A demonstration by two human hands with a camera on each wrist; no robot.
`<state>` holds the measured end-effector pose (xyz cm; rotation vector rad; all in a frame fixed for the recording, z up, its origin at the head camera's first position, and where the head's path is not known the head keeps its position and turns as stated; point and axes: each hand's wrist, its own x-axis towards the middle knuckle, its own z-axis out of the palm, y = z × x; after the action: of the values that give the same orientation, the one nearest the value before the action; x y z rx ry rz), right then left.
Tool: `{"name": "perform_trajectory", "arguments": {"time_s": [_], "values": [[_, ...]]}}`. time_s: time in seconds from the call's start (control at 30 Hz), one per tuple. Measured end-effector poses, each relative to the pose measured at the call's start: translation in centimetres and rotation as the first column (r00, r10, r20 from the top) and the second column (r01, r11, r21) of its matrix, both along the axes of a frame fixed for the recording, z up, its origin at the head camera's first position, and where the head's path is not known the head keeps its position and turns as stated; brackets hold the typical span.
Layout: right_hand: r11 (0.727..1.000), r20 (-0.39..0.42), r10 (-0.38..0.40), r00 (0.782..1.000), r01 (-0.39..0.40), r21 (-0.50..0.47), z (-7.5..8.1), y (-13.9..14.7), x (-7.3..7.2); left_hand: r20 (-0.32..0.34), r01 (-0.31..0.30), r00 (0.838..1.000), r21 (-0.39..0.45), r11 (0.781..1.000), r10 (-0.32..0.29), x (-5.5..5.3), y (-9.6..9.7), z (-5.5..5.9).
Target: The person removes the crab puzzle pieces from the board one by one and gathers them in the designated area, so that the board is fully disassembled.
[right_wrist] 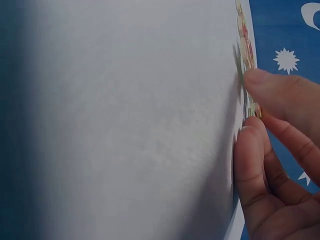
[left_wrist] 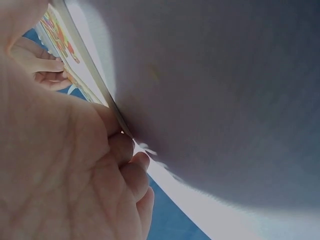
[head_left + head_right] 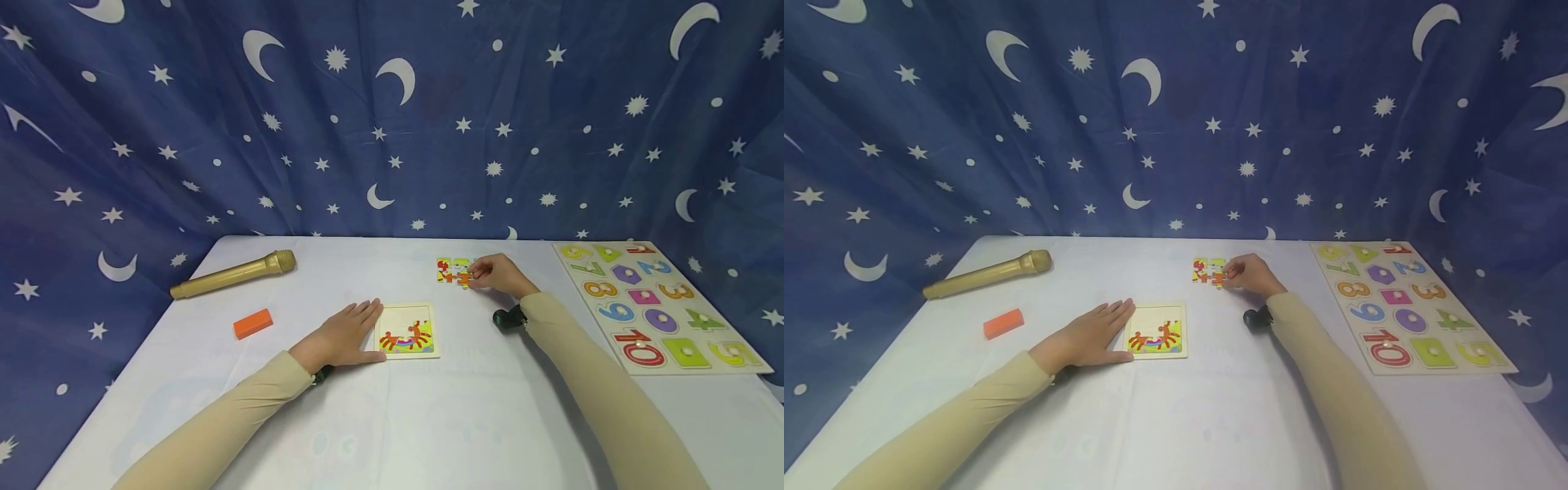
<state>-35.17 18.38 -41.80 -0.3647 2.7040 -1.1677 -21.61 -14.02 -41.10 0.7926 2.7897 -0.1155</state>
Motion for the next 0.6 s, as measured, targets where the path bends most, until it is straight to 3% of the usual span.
{"name": "perform_trajectory", "arguments": {"time_s": [0.6], "values": [[0.999, 0.009, -0.019, 1.000, 0.019, 0.030, -0.01, -0.26, -0.32, -0.004, -0.001, 1.000, 0.002, 1.000, 0.001, 0.08, 0.06, 0.02]]}}
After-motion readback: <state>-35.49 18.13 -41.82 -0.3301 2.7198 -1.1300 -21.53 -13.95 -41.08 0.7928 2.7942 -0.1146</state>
